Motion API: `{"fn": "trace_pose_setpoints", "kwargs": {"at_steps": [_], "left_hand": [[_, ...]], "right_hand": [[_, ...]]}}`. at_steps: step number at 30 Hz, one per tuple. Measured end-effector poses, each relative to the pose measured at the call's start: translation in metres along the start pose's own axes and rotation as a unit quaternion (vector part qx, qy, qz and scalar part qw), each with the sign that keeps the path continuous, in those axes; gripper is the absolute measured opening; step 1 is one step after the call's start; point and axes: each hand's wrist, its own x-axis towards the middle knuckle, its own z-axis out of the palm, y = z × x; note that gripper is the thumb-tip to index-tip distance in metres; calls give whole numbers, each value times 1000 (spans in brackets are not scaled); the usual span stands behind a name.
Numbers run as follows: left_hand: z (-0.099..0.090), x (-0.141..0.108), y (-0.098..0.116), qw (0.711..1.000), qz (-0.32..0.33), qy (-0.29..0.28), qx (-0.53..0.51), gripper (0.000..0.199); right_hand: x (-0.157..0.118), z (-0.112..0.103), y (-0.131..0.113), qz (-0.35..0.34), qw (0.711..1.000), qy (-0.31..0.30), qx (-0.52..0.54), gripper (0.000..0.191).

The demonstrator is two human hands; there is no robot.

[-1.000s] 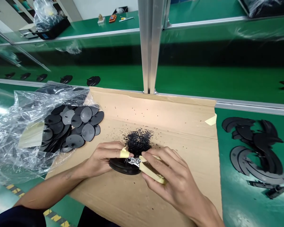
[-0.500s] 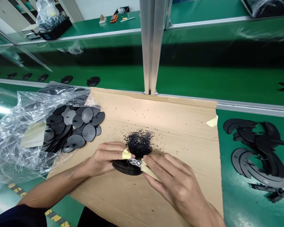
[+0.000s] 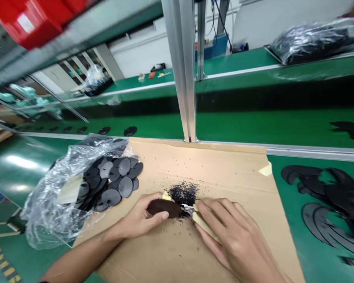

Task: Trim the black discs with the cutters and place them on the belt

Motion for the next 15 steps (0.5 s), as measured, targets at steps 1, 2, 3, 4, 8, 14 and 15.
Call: {"fn": "trace_pose_setpoints", "kwargs": {"at_steps": [1, 2, 3, 4, 8, 14, 15], "left_hand": [[-3, 3, -1, 1000, -1, 18, -4, 19], [-8, 7, -3, 999, 7, 33, -3, 24], [-15, 13, -3, 999, 21, 43, 2, 31], [-24, 21, -4, 998, 36, 48, 9, 38], [-66, 73, -7, 981, 85, 100, 144, 47], [-93, 162, -35, 945, 96, 163, 268, 32], [-94, 172, -39, 945, 96, 156, 271, 30]], "right_hand": [[-2, 1, 6, 5, 1000, 7, -14, 20], [-3, 2, 12, 12, 999, 13, -30, 21], [-5, 2, 19, 21, 999, 17, -46, 22], [-7, 3, 25, 32, 998, 18, -58, 23], [-16, 6, 40, 62, 995, 4, -81, 24], [-23, 6, 36, 82, 991, -31, -106, 20], [-23, 4, 35, 83, 990, -37, -108, 20]]}}
